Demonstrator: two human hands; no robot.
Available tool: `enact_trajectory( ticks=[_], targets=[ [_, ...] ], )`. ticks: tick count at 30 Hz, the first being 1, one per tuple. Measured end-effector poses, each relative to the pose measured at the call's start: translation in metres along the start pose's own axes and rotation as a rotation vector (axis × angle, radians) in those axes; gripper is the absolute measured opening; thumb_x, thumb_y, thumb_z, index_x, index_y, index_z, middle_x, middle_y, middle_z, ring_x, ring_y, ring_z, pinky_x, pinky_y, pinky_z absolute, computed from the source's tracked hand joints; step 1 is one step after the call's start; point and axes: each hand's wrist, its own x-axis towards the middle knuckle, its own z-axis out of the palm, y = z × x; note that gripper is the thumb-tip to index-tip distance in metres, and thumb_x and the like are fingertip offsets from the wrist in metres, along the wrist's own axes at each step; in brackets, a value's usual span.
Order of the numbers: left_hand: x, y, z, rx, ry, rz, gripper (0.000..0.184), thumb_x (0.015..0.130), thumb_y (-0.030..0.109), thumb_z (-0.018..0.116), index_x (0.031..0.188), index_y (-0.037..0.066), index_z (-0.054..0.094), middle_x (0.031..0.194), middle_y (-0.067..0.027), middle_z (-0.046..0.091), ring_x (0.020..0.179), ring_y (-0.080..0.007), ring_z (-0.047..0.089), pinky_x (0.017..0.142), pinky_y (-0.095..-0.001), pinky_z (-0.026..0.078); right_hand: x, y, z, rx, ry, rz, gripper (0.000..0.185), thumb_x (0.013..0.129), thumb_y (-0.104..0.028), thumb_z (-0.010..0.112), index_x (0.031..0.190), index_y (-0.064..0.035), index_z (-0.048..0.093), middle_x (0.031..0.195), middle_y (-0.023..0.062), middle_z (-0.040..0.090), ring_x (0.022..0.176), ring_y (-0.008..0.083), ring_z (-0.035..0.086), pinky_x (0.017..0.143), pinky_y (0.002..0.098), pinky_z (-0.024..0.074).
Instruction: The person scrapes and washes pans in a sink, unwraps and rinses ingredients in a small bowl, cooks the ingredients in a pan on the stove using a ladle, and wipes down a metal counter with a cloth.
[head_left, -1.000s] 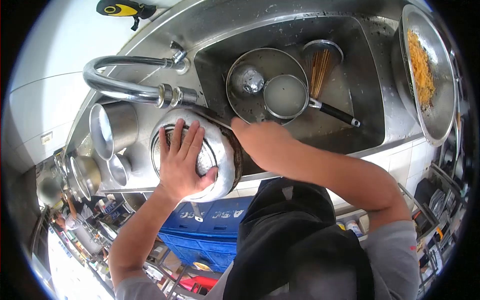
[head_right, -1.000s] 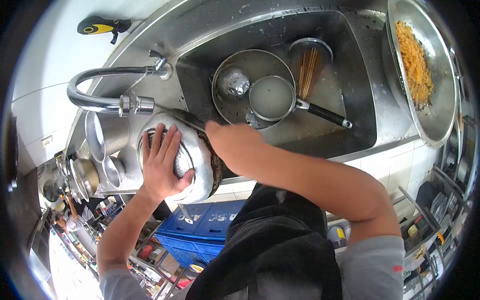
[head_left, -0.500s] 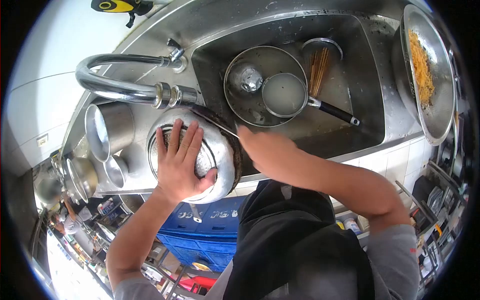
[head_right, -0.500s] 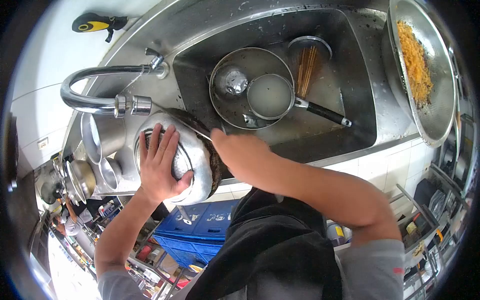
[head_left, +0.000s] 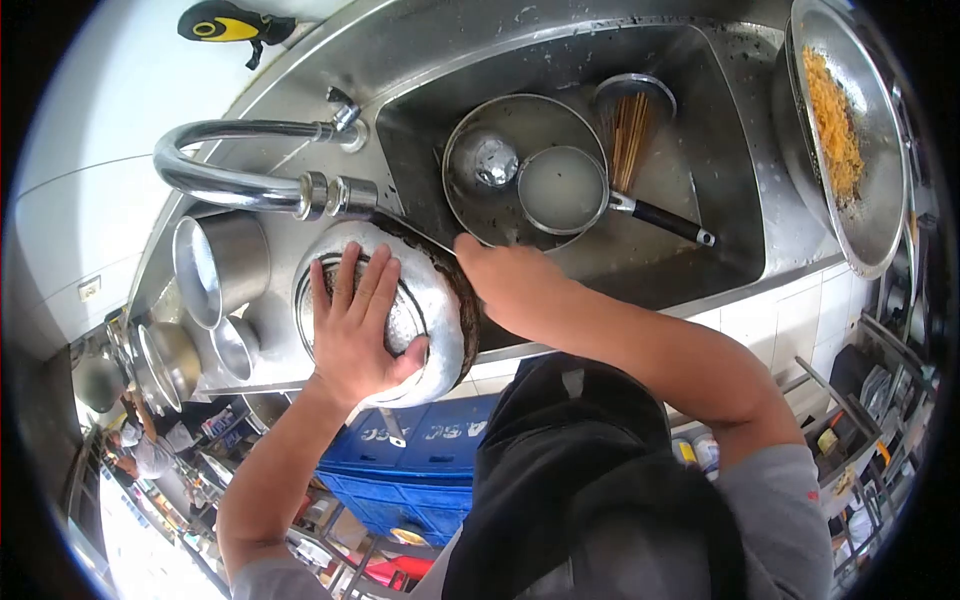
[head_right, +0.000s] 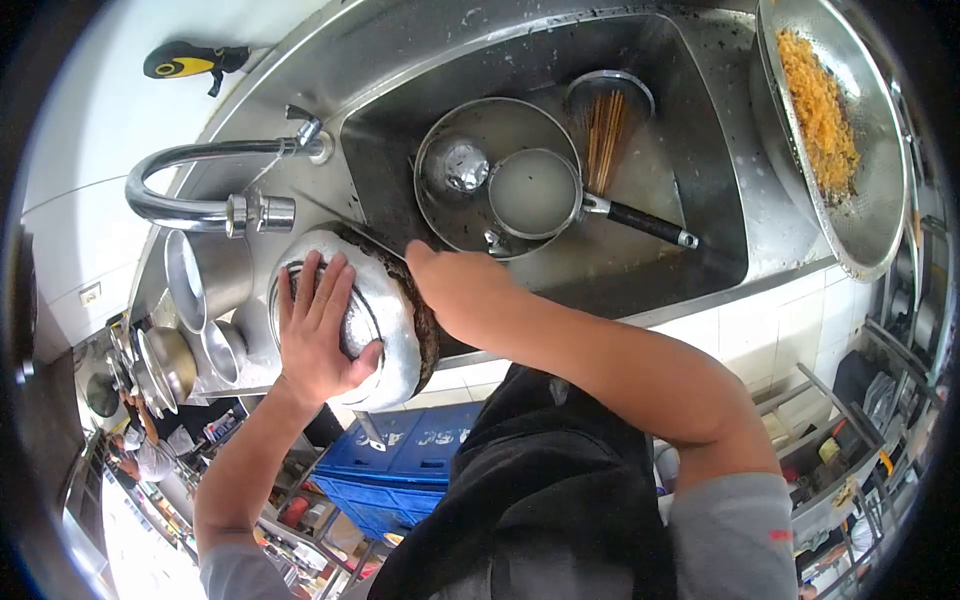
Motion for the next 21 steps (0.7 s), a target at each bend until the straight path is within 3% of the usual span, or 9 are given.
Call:
enact_trajectory(
  ticks=[3, 7, 10, 14, 16, 20, 21],
  targets=[
    [0.001, 0.000, -0.001, -0.017, -0.010, -0.009, 0.080, 0.084, 0.057, 0.058, 0.138, -0.002, 0.053, 0.147, -0.0192, 0.051, 0.140, -0.0464, 0.041, 0.115, -0.0704, 0.018, -0.043, -0.010, -0.027, 0.012, -0.247, 0.158, 0.030, 0.084, -0.003, 0.063, 0.109, 0.0016, 0.047, 0.083, 0.0247, 0.071, 0.079, 0.0422, 0.072, 0.069, 0.0523, 0.0570],
    [0.000, -0.001, -0.001, 0.007, -0.017, -0.007, 0.080, 0.085, 0.057, 0.058, 0.138, -0.002, 0.054, 0.147, -0.0196, 0.052, 0.140, -0.0463, 0.041, 0.115, -0.0702, 0.018, -0.007, -0.007, -0.003, 0.102, -0.100, 0.167, 0.030, 0.083, -0.002, 0.063, 0.109, 0.0015, 0.048, 0.083, 0.0243, 0.071, 0.080, 0.0420, 0.072, 0.070, 0.0524, 0.0569],
    [-0.002, -0.001, 0.000, 0.010, 0.005, -0.026, 0.080, 0.084, 0.057, 0.058, 0.138, -0.002, 0.054, 0.147, -0.0202, 0.051, 0.141, -0.0460, 0.040, 0.115, -0.0698, 0.017, -0.009, -0.005, -0.011, 0.056, -0.025, 0.003, 0.037, 0.081, -0.001, 0.062, 0.114, 0.0032, 0.046, 0.081, 0.0258, 0.069, 0.078, 0.0445, 0.070, 0.070, 0.0549, 0.0546],
    [-0.003, -0.002, 0.001, 0.000, -0.005, -0.013, 0.081, 0.084, 0.057, 0.060, 0.139, -0.002, 0.054, 0.147, -0.0202, 0.051, 0.141, -0.0461, 0.040, 0.115, -0.0691, 0.018, -0.025, -0.008, -0.015, 0.067, -0.273, 0.148, 0.038, 0.080, 0.001, 0.063, 0.114, 0.0048, 0.047, 0.080, 0.0261, 0.068, 0.078, 0.0440, 0.070, 0.068, 0.0529, 0.0553],
    [-0.001, 0.001, 0.000, 0.016, 0.010, -0.012, 0.081, 0.083, 0.056, 0.061, 0.139, -0.002, 0.054, 0.147, -0.0201, 0.051, 0.141, -0.0461, 0.040, 0.116, -0.0689, 0.018, 0.008, 0.002, 0.006, 0.047, 0.064, -0.005, 0.026, 0.081, 0.001, 0.065, 0.103, 0.0009, 0.050, 0.083, 0.0244, 0.070, 0.083, 0.0414, 0.072, 0.071, 0.0524, 0.0568],
    [-0.005, 0.002, -0.003, 0.012, -0.028, -0.002, 0.082, 0.086, 0.058, 0.057, 0.139, -0.004, 0.051, 0.148, -0.0227, 0.050, 0.141, -0.0472, 0.039, 0.116, -0.0672, 0.018, -0.003, -0.003, -0.027, 0.021, -0.004, 0.030, 0.029, 0.082, -0.002, 0.065, 0.105, 0.0011, 0.049, 0.080, 0.0234, 0.070, 0.080, 0.0433, 0.071, 0.070, 0.0519, 0.0566],
    [-0.002, 0.000, -0.003, 0.010, -0.010, -0.003, 0.080, 0.086, 0.057, 0.058, 0.138, -0.004, 0.052, 0.147, -0.0227, 0.050, 0.141, -0.0470, 0.040, 0.117, -0.0666, 0.019, -0.009, -0.003, -0.036, 0.066, -0.046, 0.122, 0.028, 0.083, -0.001, 0.062, 0.107, 0.0022, 0.047, 0.082, 0.0251, 0.069, 0.084, 0.0449, 0.070, 0.075, 0.0523, 0.0555]
  ],
)
